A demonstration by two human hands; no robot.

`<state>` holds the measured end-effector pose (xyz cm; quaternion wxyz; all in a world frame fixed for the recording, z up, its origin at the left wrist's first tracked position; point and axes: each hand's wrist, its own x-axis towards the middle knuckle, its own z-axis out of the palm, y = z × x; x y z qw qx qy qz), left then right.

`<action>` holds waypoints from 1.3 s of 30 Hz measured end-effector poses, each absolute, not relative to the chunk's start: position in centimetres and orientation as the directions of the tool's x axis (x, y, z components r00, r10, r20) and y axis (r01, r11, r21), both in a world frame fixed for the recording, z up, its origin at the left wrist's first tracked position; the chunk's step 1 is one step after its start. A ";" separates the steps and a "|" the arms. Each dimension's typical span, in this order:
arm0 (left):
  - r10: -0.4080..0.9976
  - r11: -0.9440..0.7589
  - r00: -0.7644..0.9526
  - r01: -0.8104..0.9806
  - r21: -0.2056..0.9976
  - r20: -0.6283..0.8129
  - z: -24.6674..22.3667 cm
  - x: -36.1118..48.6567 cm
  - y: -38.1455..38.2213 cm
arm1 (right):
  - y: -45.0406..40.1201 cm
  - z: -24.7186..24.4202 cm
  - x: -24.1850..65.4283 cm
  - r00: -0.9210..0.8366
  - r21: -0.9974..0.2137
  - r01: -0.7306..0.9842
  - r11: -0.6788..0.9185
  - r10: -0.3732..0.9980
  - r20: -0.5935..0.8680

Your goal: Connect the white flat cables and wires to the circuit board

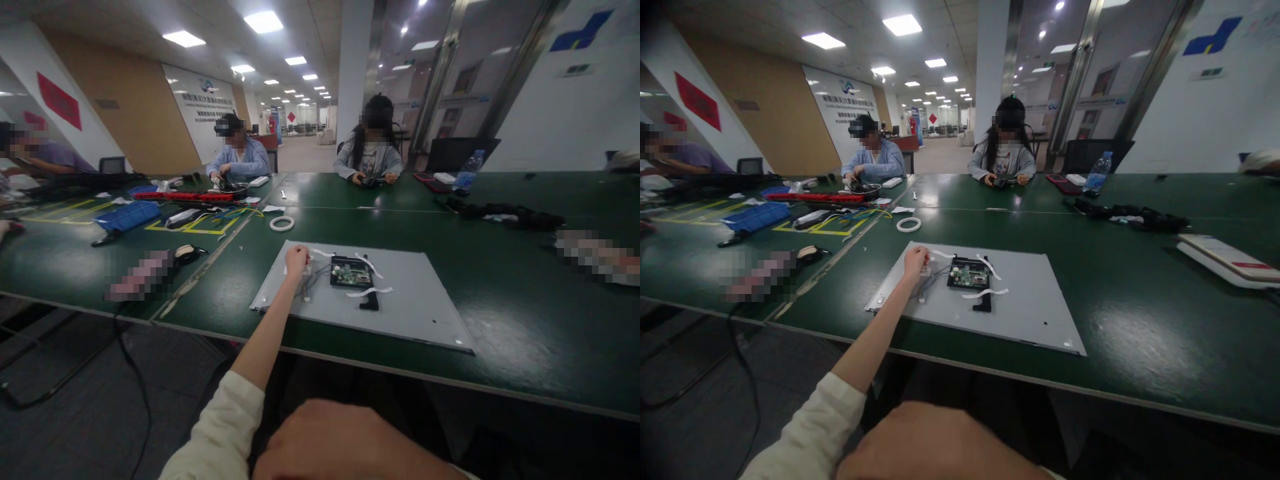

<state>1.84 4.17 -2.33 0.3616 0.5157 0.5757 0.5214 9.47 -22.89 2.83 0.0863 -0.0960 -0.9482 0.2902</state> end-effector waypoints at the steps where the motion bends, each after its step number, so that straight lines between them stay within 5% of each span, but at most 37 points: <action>1: 0.972 -0.092 -0.196 0.183 0.979 0.128 -2.2 1.8 4.0 | -21.6 3.8 10.6 -0.961 -0.551 0.138 0.823 0.246 0.127; 4: 0.974 -0.136 -0.167 0.093 0.986 0.150 -1.5 2.2 3.9 | -16.7 6.7 14.9 -0.860 -0.553 0.308 0.775 0.475 0.187; 8: 0.974 -0.206 -0.107 -0.043 0.978 0.200 0.2 3.4 3.5 | -8.6 8.0 20.4 -0.461 -0.643 0.519 0.564 0.818 0.345; 11: 0.972 -0.235 -0.035 -0.070 0.970 0.233 1.3 4.3 2.8 | -3.6 6.4 22.9 -0.118 -0.738 0.507 0.446 0.884 0.453; 15: 0.959 -0.268 0.082 -0.050 0.962 0.271 2.1 5.0 1.8 | -0.3 3.1 23.7 0.046 -0.847 0.378 0.375 0.905 0.422; 23: 0.952 -0.259 0.193 0.106 0.960 0.236 2.6 4.8 1.7 | -2.0 2.4 22.8 -0.062 -0.859 0.376 0.348 0.934 0.351; 27: 0.942 -0.294 0.219 0.168 0.941 0.255 2.0 4.4 2.4 | -3.2 2.9 21.9 -0.130 -0.782 0.500 0.372 0.925 0.357; 33: 0.927 -0.374 0.161 0.491 0.787 0.340 1.3 3.7 2.7 | -4.2 2.2 21.0 -0.296 -0.657 0.582 0.479 0.877 0.378; 39: 0.894 -0.433 0.351 0.517 0.739 0.279 1.4 2.1 2.8 | -4.5 1.4 20.5 -0.462 -0.456 0.636 0.622 0.781 0.421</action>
